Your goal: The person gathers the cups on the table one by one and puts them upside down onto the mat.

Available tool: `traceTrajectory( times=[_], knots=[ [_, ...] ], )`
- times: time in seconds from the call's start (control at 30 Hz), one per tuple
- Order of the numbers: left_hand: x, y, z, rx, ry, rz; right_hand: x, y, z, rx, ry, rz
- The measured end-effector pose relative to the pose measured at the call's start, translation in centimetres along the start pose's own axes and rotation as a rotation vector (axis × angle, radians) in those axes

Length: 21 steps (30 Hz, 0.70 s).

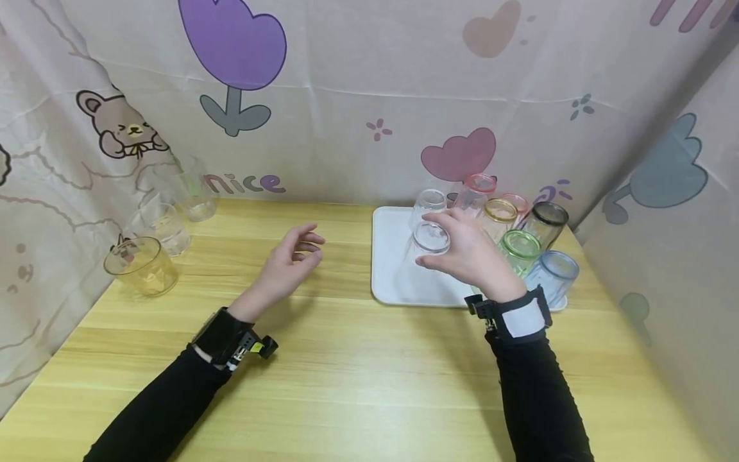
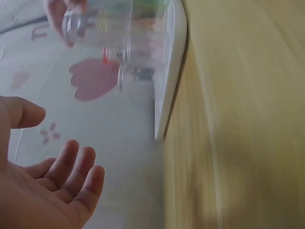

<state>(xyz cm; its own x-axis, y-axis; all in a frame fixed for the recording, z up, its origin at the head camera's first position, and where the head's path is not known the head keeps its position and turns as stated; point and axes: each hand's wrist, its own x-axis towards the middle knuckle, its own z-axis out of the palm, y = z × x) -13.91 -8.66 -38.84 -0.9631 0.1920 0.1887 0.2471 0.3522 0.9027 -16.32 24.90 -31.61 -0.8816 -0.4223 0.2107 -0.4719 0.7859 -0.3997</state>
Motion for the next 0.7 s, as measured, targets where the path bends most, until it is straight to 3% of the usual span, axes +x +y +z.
traceTrajectory(
  times=[0.4,0.53,0.7],
  knots=[
    [-2.2,-1.1,-4.9,0.134,0.150,-0.009,-0.3,1.6,0.1,-0.047,-0.155,0.067],
    [-3.1,-1.5,-6.5,0.190,0.250,-0.009,-0.4,2.0,0.2,-0.052,-0.186,0.080],
    [-4.0,-2.1,-8.5,0.242,0.432,0.038,-0.4,2.3,0.2,-0.049,-0.226,0.109]
  ],
)
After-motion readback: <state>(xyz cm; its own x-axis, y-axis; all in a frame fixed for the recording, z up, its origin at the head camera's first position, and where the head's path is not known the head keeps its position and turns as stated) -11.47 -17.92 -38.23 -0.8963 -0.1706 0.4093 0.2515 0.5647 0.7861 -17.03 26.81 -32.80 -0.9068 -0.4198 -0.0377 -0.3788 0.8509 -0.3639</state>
